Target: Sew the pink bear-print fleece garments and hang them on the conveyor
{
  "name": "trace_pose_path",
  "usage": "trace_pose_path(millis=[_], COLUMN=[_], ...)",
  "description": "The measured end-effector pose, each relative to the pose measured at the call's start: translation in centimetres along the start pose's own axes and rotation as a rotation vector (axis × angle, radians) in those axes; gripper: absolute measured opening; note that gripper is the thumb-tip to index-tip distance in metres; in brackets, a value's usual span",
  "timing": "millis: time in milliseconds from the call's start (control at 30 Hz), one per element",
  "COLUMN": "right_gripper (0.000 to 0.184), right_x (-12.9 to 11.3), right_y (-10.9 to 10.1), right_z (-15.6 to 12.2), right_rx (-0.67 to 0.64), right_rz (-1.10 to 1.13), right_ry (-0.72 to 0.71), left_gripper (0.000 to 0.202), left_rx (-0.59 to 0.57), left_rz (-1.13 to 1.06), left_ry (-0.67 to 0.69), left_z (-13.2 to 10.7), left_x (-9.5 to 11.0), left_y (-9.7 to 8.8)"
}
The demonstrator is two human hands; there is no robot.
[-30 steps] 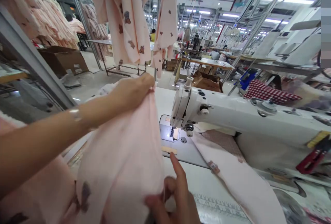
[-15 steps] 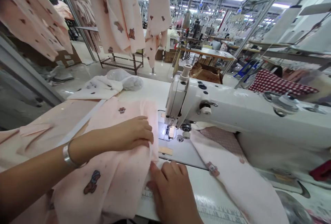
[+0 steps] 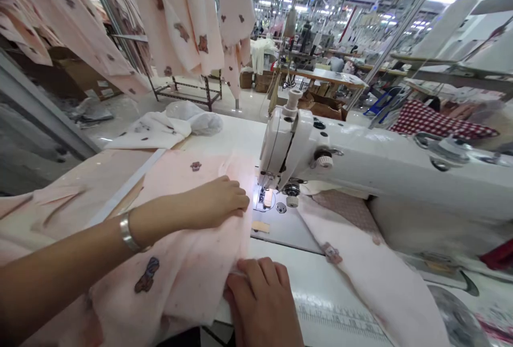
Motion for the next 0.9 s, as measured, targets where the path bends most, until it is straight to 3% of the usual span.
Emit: trace_pose_path(millis=[133, 233, 333, 500, 700, 900], right_gripper=[0.018, 0.032, 0.033, 0.022, 0.023, 0.022], right_x=[-0.2, -0.5, -1.1, -1.2, -0.9, -1.3], right_y=[0.2, 0.7, 0.8, -0.9, -1.2, -1.4], right_z=[-1.1, -0.6, 0.6, 1.7, 1.0, 0.1], right_rx=[0.005, -0.039, -0.004, 0.167, 0.189, 0.143], right_rz=[-0.043, -0.098, -0.084, 0.194, -0.016, -0.055], right_ry=[-0.01, -0.076, -0.145, -0.16, -0.238, -0.33], left_gripper=[0.01, 0.012, 0.015, 0.02, 0.02, 0.018], left_rx=[0.091, 0.155, 0.205, 0.245, 0.262, 0.246], left_rz=[0.013, 0.002, -0.016, -0.051, -0.093, -0.122], left_ry=[0.023, 0.015, 0.015, 0.065, 0.083, 0.077], left_z=[0.0, -0.3, -0.7, -1.1, -0.8, -0.8], left_x=[0.1, 0.1, 0.2, 0.3, 0.0, 0.2], left_y=[2.8, 3.8, 4.0, 4.1, 4.2, 4.0])
Point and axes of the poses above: each hand's wrist, its own z-axis towards the middle knuckle, its own y-axis out of the palm, x = y × z, the point moved 4 cm from there along z, towards the middle knuckle, and after that the axes turned 9 degrees about -y, right-handed, at the moved point
